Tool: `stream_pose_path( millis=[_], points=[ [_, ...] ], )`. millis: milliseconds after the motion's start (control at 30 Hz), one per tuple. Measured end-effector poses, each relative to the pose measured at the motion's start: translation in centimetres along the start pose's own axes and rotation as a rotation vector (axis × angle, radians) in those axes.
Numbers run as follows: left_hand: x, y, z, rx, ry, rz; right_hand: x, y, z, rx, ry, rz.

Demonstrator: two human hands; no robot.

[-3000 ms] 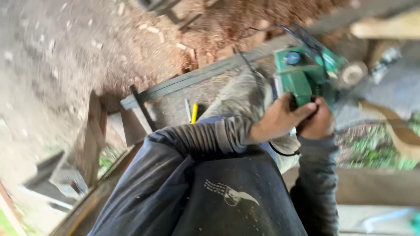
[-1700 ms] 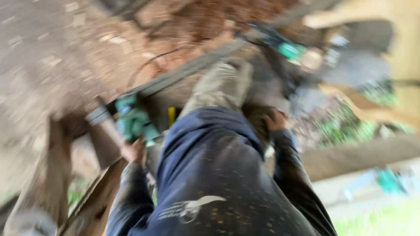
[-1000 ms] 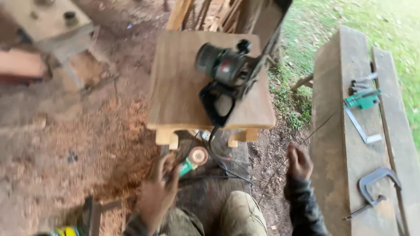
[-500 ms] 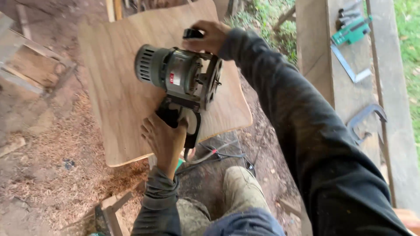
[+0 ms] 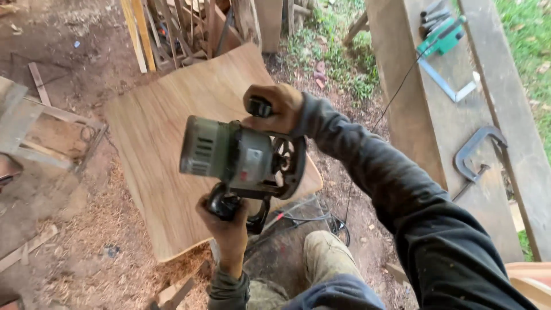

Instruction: Use a electric wood router to shape and smooth the edges of a wooden board on a workbench.

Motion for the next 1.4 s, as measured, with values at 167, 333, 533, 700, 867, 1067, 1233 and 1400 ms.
stream_pose_path(
  millis=[167, 333, 533, 700, 867, 1067, 1233, 1400],
  points=[
    [0.0, -0.9, 1.9, 0.123, -0.306, 0.336, 3.7, -5.0, 1.2, 0.295, -0.009, 0.006],
    [-4.1, -0.9, -5.2, 0.155, 0.072, 0.307, 2.5, -10.3, -3.3, 0.269, 0.136, -0.023],
    [-7.3, 0.2, -5.2, 0.061, 0.303, 0.468, 0.3, -13.6, -11.1, 0.074, 0.299, -0.438],
    [-9.0, 1.3, -6.3, 0.068, 0.354, 0.558, -0.5, -14.9, -14.6, -0.026, 0.389, -0.528],
    [-8.0, 2.2, -7.3, 0.071, 0.153, 0.774, -1.3, -15.4, -15.5, -0.021, 0.534, -0.511],
    [-8.9, 2.0, -6.7, 0.085, 0.197, 0.787, -1.1, -16.2, -16.6, -0.164, 0.695, -0.548],
    [-9.2, 1.0, -7.1, 0.023, 0.233, 0.696, -1.1, -17.0, -16.6, -0.244, 0.685, -0.491],
    [-9.3, 0.9, -7.8, 0.031, 0.207, 0.679, -0.8, -16.6, -15.4, -0.269, 0.712, -0.468]
  ],
)
Point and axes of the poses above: each hand's wrist, its own y-axis towards the middle knuckle, its own x-axis out of the back of the hand, z = x × y, the point moved 1 cm from there along y, towards the middle knuckle, and after that the axes turned 5 degrees about z, right-handed, at the moved point
